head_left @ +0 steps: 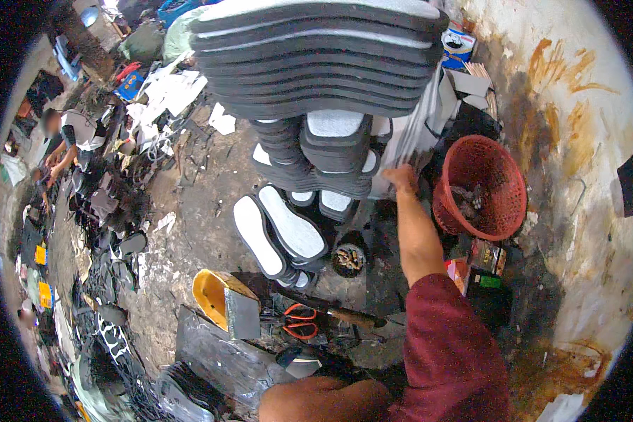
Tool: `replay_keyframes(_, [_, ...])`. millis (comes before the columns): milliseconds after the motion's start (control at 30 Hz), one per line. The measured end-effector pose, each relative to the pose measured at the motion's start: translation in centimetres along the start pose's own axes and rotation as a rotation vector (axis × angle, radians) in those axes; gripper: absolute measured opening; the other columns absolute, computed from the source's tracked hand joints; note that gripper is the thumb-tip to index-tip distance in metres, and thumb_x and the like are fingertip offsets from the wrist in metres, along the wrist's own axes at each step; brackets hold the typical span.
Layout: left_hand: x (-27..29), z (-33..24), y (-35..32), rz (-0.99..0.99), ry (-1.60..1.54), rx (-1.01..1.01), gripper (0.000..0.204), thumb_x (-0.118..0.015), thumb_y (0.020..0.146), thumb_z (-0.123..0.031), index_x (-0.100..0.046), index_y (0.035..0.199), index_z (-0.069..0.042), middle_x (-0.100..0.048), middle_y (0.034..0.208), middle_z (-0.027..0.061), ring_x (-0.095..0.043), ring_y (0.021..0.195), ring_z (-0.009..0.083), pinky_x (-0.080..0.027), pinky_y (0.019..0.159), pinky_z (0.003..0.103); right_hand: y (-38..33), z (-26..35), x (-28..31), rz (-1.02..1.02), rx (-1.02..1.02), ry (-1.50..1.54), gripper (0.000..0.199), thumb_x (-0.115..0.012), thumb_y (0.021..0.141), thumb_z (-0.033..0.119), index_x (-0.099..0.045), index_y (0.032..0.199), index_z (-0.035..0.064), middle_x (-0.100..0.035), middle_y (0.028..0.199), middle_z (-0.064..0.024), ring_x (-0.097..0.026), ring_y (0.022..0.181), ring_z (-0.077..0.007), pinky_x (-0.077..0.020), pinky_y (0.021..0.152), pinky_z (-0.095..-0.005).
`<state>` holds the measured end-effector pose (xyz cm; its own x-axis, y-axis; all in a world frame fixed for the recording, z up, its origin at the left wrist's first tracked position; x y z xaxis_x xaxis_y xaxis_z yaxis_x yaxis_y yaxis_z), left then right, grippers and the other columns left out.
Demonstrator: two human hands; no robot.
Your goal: The person sits on the floor and repeatedly applies a yellow substance from a bucket onto black rubber sheets using a small tool. Later, the person stands, gathers gray shoe insoles, and places them on a machine.
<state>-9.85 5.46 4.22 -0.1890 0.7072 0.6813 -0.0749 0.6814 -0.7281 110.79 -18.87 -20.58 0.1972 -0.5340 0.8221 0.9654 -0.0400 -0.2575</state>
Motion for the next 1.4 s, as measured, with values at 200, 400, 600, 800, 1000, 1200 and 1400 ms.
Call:
replay_keyframes(200, [1.8,-6.3,-3.8,-0.139,0.182,-0.405,0.047,-0.075,0.092,-0.028,-0.063,0.133,-0.007,-0.073,0.090,0.0085,-0.067,0.079,0.0174,-0.055,0.071,0.033,0.5,10.8,8.4,-0.023,0.101,0.096,0.075,-0.083,0.070,0.038,-0.063,0.134,0.0033,-0.059,0.141,-0.0202,-0.056,0.132,-0.0364,-0.0458,0.110,-0.0493])
replay_keyframes(400, [1.6,-11.1,-4.5,-0.235,0.153,-0.349,0.043,-0.067,0.094,-0.017,-0.063,0.136,-0.006,-0.073,0.097,0.0127,-0.066,0.081,0.0186,-0.054,0.074,0.036,6.9,14.3,29.0,0.115,0.573,-0.100,0.043,-0.084,0.070,0.036,-0.077,0.102,0.0092,-0.072,0.106,-0.0121,-0.068,0.093,-0.0291,-0.0534,0.084,-0.0425])
replay_keyframes(600, [1.4,-8.6,-3.8,-0.264,0.185,-0.428,0.046,-0.074,0.090,-0.020,-0.065,0.133,-0.008,-0.075,0.101,0.0153,-0.070,0.082,0.0198,-0.055,0.071,0.033,7.0,11.8,40.5,-0.036,0.275,0.522,0.051,-0.081,0.080,0.028,-0.068,0.124,0.0063,-0.073,0.110,-0.0081,-0.067,0.102,-0.0265,-0.0509,0.093,-0.0419])
replay_keyframes(800, [3.5,-14.8,-3.2,-0.453,0.227,-0.637,0.047,-0.080,0.088,-0.030,-0.069,0.126,-0.004,-0.070,0.079,0.0096,-0.061,0.069,0.0160,-0.053,0.067,0.034,1.8,14.4,42.8,-0.154,0.684,0.994,0.057,-0.080,0.083,0.029,-0.063,0.128,-0.0014,-0.067,0.125,-0.0137,-0.067,0.105,-0.0287,-0.0529,0.092,-0.0417])
replay_keyframes(1000, [3.9,-19.7,-8.7,-0.404,0.291,-0.481,0.051,-0.080,0.088,-0.031,-0.067,0.130,-0.007,-0.073,0.098,0.0181,-0.068,0.087,0.0219,-0.054,0.079,0.036,-7.8,19.7,42.6,0.366,0.509,1.616,0.049,-0.075,0.089,0.027,-0.061,0.129,0.0017,-0.068,0.119,-0.0135,-0.067,0.101,-0.0330,-0.0556,0.087,-0.0469])
replay_keyframes(1200, [3.0,-20.2,-6.1,-0.529,0.173,-0.672,0.058,-0.084,0.068,-0.008,-0.068,0.124,-0.007,-0.070,0.107,0.0119,-0.065,0.100,0.0295,-0.048,0.094,0.042,-9.8,21.6,53.7,0.031,0.658,1.465,0.060,-0.079,0.085,0.021,-0.057,0.136,-0.0012,-0.063,0.130,-0.0149,-0.060,0.117,-0.0356,-0.0467,0.102,-0.0488])
replay_keyframes(1400, [6.4,-22.3,-4.0,-0.619,-0.020,-0.911,0.056,-0.083,0.068,-0.004,-0.069,0.122,-0.008,-0.071,0.107,0.0112,-0.065,0.099,0.0303,-0.049,0.092,0.040,-17.4,26.3,63.2,-0.046,1.000,1.369,0.056,-0.077,0.087,0.024,-0.058,0.133,-0.0010,-0.064,0.128,-0.0149,-0.062,0.116,-0.0332,-0.0491,0.100,-0.0472])
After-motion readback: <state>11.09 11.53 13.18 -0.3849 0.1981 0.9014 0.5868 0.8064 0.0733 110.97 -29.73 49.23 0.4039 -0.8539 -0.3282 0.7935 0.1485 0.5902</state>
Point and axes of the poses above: each hand's wrist, its own y-axis towards the middle knuckle, its own x-axis out of the back of the hand, z = x × y, the point moved 8 cm from there along y, towards the middle knuckle
